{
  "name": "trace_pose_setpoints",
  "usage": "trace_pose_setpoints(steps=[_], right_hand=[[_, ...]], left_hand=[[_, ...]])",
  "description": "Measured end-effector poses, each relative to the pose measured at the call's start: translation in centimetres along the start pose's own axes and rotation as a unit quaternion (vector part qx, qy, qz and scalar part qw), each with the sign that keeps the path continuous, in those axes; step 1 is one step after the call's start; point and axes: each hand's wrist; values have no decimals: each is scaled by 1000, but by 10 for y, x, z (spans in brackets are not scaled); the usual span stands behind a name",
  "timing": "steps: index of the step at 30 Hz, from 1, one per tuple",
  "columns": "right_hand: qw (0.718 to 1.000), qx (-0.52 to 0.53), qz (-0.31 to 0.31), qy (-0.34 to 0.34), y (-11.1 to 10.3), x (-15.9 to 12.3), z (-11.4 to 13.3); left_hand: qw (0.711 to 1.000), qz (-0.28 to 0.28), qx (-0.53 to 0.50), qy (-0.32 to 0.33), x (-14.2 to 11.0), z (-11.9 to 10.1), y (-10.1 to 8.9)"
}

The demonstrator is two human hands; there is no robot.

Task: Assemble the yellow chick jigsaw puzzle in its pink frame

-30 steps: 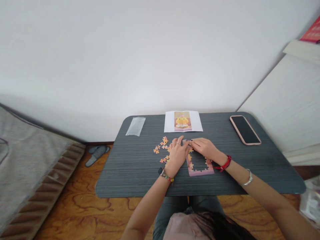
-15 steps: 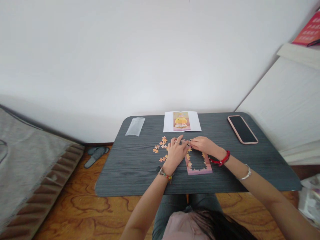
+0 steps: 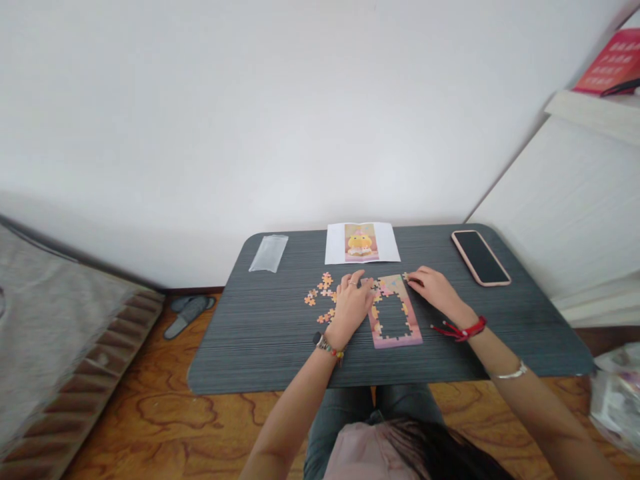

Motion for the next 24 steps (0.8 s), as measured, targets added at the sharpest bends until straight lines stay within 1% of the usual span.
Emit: trace_pose_setpoints(steps=[2, 4, 6, 9, 14, 18, 24], right_hand=[[1000, 5, -18, -13, -1, -2, 5], [998, 24, -34, -51, -3, 0, 14], [994, 40, -21, -102, -3, 3, 25], [990, 29, 8, -141, 2, 9, 36], [988, 31, 21, -153, 10, 12, 38], [988, 39, 21, -150, 9, 12, 40], [989, 44, 18, -142, 7, 14, 42]], left_hand=[[1000, -12, 2, 5, -1, 0, 0], [999, -24, 2, 21, -3, -1, -1], [998, -32, 5, 51, -6, -2, -1], [996, -21, 14, 91, -11, -3, -1], [993, 17, 20, 112, -13, -2, 1], [994, 20, 17, 102, -13, 0, 2], [994, 23, 14, 107, -13, 0, 3]])
Point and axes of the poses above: each hand's wrist, its own x-axis towards the middle knuckle, its own y-axis out of the palm, z = x × y, and after that the axes turned 7 degrees about -x, right-handed
